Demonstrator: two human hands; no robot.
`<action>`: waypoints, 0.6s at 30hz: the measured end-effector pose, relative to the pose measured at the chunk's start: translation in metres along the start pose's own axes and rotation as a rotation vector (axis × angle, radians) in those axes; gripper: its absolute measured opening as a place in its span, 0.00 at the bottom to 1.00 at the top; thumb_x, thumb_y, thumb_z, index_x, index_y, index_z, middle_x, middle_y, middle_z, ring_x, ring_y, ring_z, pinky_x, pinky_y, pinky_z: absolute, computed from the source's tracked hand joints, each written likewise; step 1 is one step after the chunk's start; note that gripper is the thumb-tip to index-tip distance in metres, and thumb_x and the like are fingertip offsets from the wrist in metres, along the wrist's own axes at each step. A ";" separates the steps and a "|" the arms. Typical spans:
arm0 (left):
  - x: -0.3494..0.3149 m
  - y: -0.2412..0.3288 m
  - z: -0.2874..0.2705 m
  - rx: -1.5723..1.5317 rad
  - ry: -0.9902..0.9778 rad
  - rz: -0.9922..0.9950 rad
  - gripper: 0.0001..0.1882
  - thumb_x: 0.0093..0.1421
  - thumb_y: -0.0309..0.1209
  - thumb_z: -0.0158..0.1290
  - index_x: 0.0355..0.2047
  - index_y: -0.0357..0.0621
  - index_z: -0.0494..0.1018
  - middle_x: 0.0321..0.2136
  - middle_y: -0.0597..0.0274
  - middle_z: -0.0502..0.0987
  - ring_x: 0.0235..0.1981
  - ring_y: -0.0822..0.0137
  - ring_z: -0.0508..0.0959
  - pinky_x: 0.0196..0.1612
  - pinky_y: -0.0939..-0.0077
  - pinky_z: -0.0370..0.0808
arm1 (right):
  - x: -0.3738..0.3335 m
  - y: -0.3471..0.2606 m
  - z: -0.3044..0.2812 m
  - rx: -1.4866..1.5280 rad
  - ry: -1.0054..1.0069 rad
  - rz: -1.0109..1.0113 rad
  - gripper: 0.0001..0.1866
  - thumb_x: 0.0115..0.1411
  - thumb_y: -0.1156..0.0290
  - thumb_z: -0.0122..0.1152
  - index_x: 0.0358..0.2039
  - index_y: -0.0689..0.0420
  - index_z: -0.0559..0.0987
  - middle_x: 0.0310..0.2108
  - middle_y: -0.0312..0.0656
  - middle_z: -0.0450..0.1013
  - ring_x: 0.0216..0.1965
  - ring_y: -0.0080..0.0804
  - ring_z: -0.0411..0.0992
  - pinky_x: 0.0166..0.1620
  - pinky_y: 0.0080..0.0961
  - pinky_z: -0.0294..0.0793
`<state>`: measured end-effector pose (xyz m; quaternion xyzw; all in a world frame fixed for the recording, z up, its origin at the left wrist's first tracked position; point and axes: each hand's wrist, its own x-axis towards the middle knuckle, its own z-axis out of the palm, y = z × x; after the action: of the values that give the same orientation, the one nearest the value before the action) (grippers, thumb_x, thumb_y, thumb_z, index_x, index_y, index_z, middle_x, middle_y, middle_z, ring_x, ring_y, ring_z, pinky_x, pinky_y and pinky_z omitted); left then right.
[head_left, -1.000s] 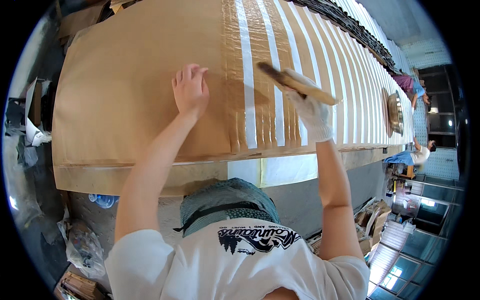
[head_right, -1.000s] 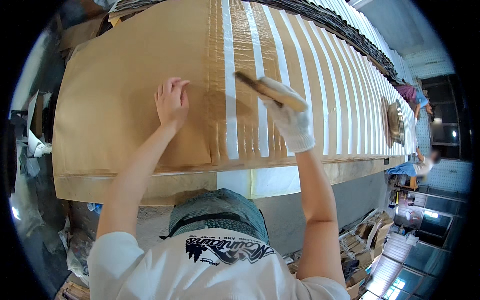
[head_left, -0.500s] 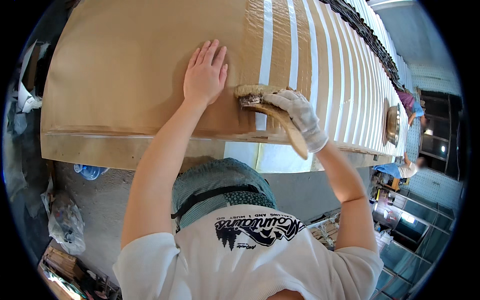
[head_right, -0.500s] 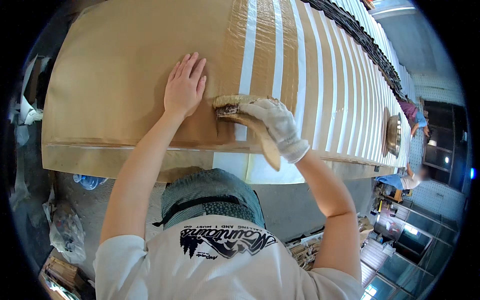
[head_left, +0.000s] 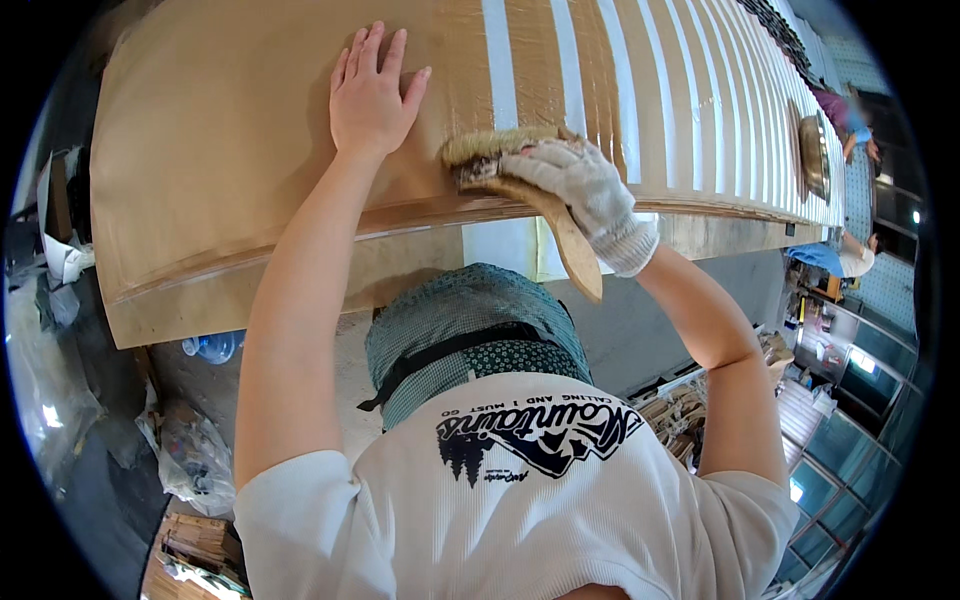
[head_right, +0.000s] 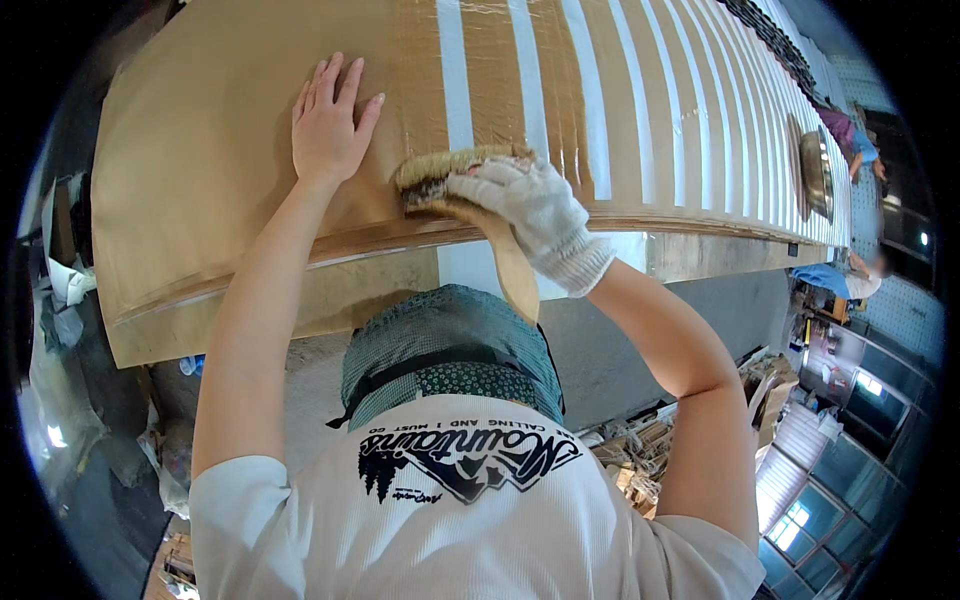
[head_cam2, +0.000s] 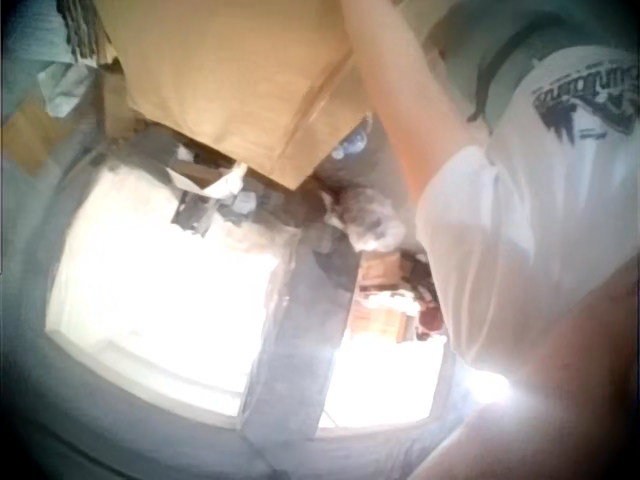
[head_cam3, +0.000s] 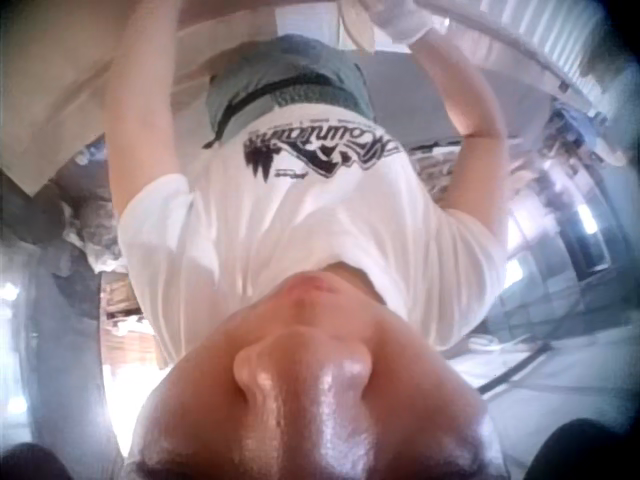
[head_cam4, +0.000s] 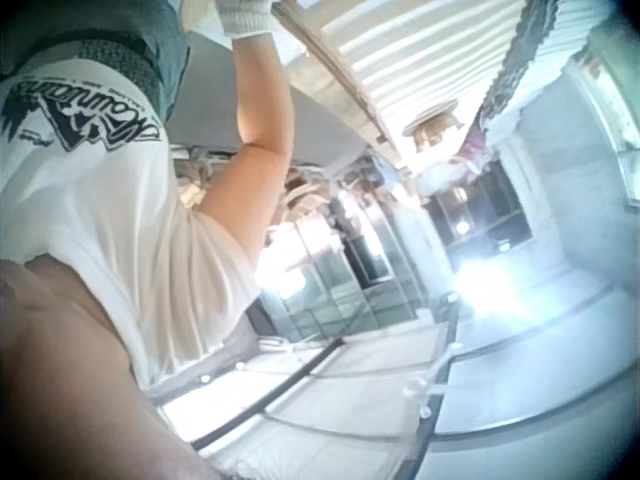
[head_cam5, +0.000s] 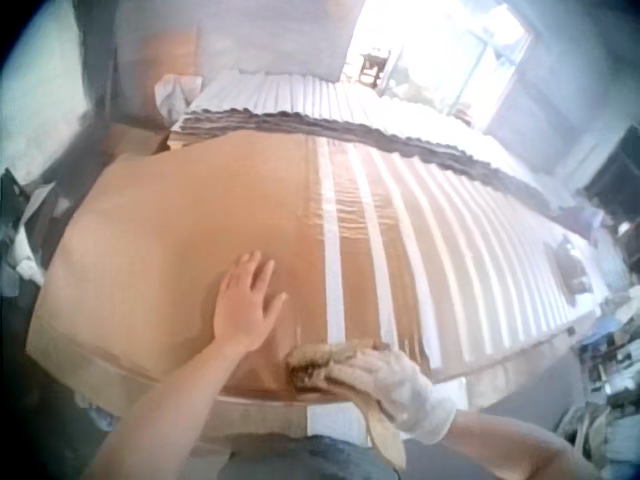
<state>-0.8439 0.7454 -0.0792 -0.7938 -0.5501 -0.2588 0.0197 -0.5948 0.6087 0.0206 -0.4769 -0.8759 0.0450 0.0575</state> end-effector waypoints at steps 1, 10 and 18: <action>0.001 -0.001 -0.001 0.010 -0.006 0.002 0.30 0.69 0.52 0.45 0.67 0.55 0.64 0.69 0.58 0.60 0.70 0.56 0.59 0.71 0.58 0.55 | -0.004 -0.001 -0.008 -0.012 0.012 -0.033 0.20 0.62 0.67 0.60 0.55 0.41 0.79 0.48 0.34 0.79 0.49 0.30 0.77 0.52 0.33 0.76; -0.016 0.015 0.009 0.128 -0.065 -0.063 0.28 0.72 0.51 0.39 0.70 0.62 0.59 0.71 0.58 0.56 0.73 0.57 0.53 0.73 0.57 0.50 | 0.005 0.061 -0.027 0.498 0.236 0.049 0.19 0.61 0.70 0.64 0.53 0.55 0.80 0.51 0.37 0.78 0.52 0.33 0.76 0.53 0.27 0.78; -0.019 0.017 0.004 0.145 -0.074 -0.077 0.28 0.73 0.50 0.37 0.71 0.64 0.57 0.72 0.59 0.54 0.73 0.57 0.53 0.73 0.56 0.48 | -0.050 0.044 -0.025 0.141 -0.001 0.033 0.19 0.63 0.68 0.61 0.55 0.47 0.80 0.47 0.39 0.80 0.45 0.32 0.78 0.48 0.30 0.79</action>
<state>-0.8322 0.7235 -0.0861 -0.7776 -0.5977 -0.1893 0.0466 -0.5281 0.5912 0.0367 -0.4859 -0.8626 0.1078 0.0900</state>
